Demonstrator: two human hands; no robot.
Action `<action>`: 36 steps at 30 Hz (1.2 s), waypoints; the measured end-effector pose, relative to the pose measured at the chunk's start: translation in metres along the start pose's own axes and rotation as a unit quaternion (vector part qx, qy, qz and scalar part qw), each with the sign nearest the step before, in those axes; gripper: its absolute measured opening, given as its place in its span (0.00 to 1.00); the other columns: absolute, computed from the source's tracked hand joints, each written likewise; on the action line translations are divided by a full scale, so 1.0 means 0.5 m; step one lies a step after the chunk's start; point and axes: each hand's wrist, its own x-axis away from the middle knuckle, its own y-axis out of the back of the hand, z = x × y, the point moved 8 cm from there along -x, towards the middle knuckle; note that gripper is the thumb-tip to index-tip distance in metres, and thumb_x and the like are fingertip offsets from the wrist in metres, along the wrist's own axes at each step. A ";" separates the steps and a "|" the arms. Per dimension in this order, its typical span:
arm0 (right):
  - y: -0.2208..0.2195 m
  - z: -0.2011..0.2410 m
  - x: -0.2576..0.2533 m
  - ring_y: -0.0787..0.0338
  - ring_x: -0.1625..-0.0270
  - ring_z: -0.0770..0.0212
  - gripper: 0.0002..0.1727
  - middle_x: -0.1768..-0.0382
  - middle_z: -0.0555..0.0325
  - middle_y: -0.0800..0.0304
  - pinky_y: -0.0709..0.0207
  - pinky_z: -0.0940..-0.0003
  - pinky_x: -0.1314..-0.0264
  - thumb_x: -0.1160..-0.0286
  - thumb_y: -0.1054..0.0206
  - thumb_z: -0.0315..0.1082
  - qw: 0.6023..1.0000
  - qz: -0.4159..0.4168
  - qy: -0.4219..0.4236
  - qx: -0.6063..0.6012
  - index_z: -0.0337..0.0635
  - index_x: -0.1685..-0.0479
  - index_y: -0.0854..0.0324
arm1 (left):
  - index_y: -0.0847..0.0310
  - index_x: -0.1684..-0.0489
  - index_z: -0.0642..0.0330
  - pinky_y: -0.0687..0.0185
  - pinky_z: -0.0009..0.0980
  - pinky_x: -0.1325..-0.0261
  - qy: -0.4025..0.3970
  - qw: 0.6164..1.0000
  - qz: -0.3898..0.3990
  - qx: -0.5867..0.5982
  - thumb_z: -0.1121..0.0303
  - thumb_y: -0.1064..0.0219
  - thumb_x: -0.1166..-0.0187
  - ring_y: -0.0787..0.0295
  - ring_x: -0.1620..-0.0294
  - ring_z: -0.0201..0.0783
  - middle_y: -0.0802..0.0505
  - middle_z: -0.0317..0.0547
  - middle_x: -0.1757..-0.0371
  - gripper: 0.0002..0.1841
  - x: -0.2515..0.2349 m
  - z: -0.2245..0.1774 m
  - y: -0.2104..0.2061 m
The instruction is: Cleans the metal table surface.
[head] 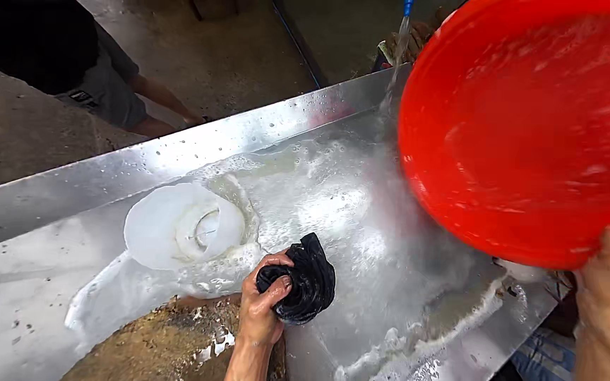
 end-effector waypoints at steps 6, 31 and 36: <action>-0.176 -0.064 0.003 0.08 0.57 0.60 0.30 0.54 0.52 0.15 0.08 0.58 0.56 0.45 0.36 0.11 0.918 0.009 -0.335 -0.213 0.34 0.35 0.30 | 0.08 0.59 0.50 0.10 0.25 0.57 0.023 0.998 -0.030 0.046 0.60 0.22 0.40 0.08 0.59 0.27 0.04 0.36 0.58 0.13 -0.009 -0.002 -0.009; -0.201 -0.128 0.329 0.13 0.36 0.53 0.26 0.36 0.36 0.17 0.16 0.59 0.35 0.18 0.39 0.38 0.922 0.338 -0.161 -0.094 0.24 0.30 0.25 | 0.28 0.22 0.67 0.24 0.46 0.20 -0.138 0.897 0.013 -0.420 0.54 0.43 0.14 0.24 0.19 0.46 0.21 0.56 0.20 0.29 -0.048 -0.070 -0.094; -0.142 0.112 0.691 0.28 0.14 0.39 0.27 0.21 0.42 0.21 0.33 0.38 0.15 0.14 0.48 0.45 0.819 0.558 0.123 -0.057 0.42 0.23 0.19 | 0.26 0.30 0.77 0.44 0.54 0.10 -0.135 0.707 -0.102 -0.687 0.45 0.47 0.15 0.37 0.14 0.70 0.24 0.81 0.23 0.37 0.295 -0.144 0.218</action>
